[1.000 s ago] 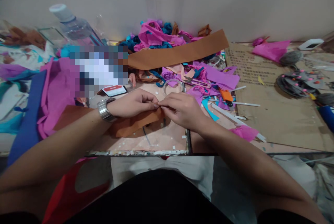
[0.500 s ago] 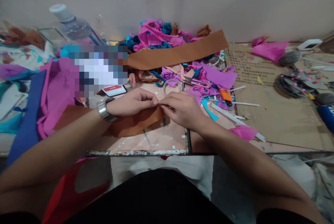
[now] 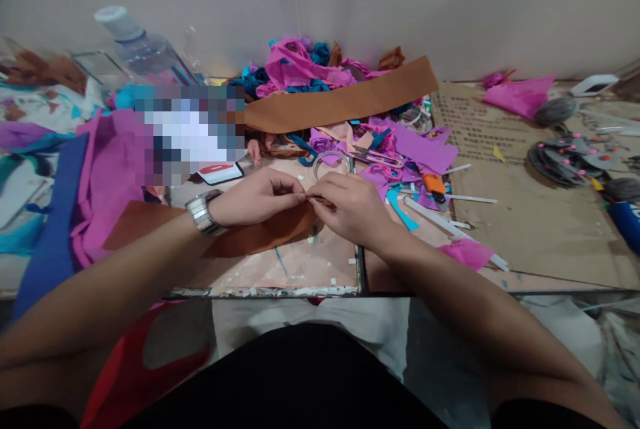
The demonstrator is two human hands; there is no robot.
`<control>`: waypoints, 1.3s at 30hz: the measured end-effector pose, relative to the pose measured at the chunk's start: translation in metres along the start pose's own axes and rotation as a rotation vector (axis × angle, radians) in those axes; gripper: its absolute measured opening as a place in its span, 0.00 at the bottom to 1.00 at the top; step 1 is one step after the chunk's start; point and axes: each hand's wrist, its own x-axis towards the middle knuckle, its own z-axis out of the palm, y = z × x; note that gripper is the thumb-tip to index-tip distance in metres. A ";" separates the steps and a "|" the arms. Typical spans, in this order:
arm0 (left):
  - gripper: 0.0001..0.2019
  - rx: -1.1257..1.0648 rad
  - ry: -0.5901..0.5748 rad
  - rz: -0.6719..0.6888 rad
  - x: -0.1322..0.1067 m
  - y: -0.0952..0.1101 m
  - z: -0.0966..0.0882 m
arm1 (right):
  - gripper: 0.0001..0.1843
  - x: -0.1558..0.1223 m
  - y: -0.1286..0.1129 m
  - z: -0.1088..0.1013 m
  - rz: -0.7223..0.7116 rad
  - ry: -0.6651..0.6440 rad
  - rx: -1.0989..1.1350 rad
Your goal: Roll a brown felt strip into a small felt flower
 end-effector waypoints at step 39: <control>0.13 0.557 0.176 0.167 -0.010 0.014 0.006 | 0.06 0.008 0.002 -0.007 0.203 -0.082 0.366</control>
